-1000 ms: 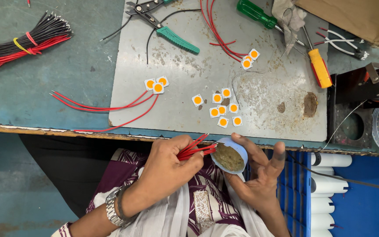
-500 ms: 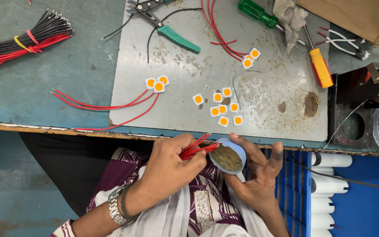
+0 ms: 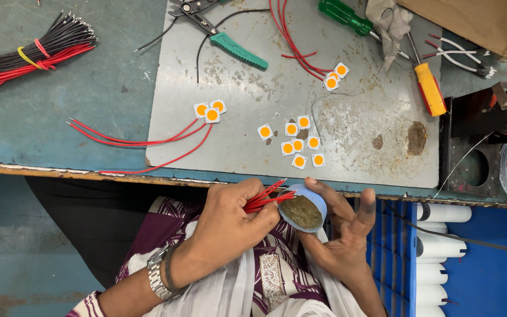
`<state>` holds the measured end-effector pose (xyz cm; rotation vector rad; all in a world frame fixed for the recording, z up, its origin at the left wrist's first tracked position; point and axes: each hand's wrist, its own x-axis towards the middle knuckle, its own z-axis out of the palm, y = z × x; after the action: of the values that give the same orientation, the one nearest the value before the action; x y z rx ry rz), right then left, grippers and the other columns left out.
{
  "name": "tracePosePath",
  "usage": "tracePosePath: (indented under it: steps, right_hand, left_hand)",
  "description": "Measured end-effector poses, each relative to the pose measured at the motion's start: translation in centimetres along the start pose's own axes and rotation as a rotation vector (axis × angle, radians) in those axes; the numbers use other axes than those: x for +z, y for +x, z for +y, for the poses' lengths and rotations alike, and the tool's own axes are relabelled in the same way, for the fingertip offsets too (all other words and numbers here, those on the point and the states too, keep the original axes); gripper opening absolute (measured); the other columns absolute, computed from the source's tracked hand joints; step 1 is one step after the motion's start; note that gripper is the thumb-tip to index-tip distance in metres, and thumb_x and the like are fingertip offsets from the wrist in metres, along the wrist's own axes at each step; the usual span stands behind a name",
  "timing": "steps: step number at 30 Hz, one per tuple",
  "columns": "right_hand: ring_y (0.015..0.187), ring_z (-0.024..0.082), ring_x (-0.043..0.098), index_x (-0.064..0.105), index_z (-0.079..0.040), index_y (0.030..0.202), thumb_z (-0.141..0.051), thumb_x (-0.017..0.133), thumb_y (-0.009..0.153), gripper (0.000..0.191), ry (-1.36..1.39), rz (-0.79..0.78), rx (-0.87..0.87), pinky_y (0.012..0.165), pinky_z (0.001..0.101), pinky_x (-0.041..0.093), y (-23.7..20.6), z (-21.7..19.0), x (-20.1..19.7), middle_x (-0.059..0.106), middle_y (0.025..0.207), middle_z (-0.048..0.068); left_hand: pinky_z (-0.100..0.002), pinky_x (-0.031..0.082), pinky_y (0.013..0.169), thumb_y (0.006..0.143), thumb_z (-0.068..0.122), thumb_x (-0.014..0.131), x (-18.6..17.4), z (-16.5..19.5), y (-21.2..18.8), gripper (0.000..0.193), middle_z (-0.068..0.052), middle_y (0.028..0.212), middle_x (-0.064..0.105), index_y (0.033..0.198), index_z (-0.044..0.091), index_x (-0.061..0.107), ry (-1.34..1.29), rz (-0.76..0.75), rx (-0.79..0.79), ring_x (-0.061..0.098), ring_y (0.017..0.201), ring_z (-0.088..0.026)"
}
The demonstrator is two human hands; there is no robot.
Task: The person solders red wires to small square LED modules on a workbench. They apply flux to wire ends, then use a soldering iron to attach wires to the LED contacts one by one, moving finished units aside.
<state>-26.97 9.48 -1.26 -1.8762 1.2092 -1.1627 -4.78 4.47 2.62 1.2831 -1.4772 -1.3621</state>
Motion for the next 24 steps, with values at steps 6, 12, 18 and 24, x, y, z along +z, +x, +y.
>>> tracePosePath:
  steps: [6, 12, 18, 24]
  right_hand:
    - [0.127, 0.03, 0.066, -0.014, -0.036, 0.162, 0.015, 0.074, 0.08, 0.13, 0.01, 0.031, 0.017, 0.106, 0.0406, 0.057, 0.1, 0.2, -0.4, 0.055, 0.147, 0.026]
    - [0.13, 0.031, 0.064, -0.014, -0.036, 0.162, 0.017, 0.073, 0.08, 0.131, 0.023, 0.04, 0.029, 0.106, 0.0412, 0.057, -0.2, 0.4, -0.3, 0.053, 0.148, 0.028]
    - [0.132, 0.032, 0.063, -0.013, -0.037, 0.162, 0.017, 0.074, 0.079, 0.131, 0.031, 0.046, 0.022, 0.107, 0.0417, 0.056, -0.2, 0.6, -0.3, 0.053, 0.147, 0.028]
    - [0.131, 0.032, 0.063, -0.014, -0.037, 0.161, 0.016, 0.073, 0.079, 0.131, 0.025, 0.037, 0.026, 0.106, 0.0428, 0.058, -0.3, 0.7, -0.4, 0.053, 0.148, 0.028]
  left_hand:
    - [-0.028, 0.042, 0.041, 0.078, 0.012, 0.069, -0.3, 0.1, -0.2, 0.018, -0.007, 0.048, 0.059, 0.068, -0.002, 0.063, 0.027, -0.001, -0.002, 0.051, 0.044, -0.004]
    - [-0.031, 0.037, 0.044, 0.081, 0.014, 0.071, -0.4, -0.5, -0.4, 0.029, -0.007, 0.05, 0.048, 0.065, -0.002, 0.053, -0.004, 0.027, 0.059, 0.04, 0.051, -0.005]
    - [-0.03, 0.036, 0.045, 0.08, 0.014, 0.07, -0.5, -1.2, -0.6, 0.029, -0.005, 0.052, 0.046, 0.066, -0.001, 0.05, -0.041, 0.006, 0.042, 0.039, 0.053, -0.006]
    - [-0.03, 0.035, 0.046, 0.08, 0.015, 0.07, -0.5, -1.2, -0.6, 0.03, -0.005, 0.052, 0.046, 0.065, -0.001, 0.049, -0.044, 0.009, 0.069, 0.039, 0.052, -0.006]
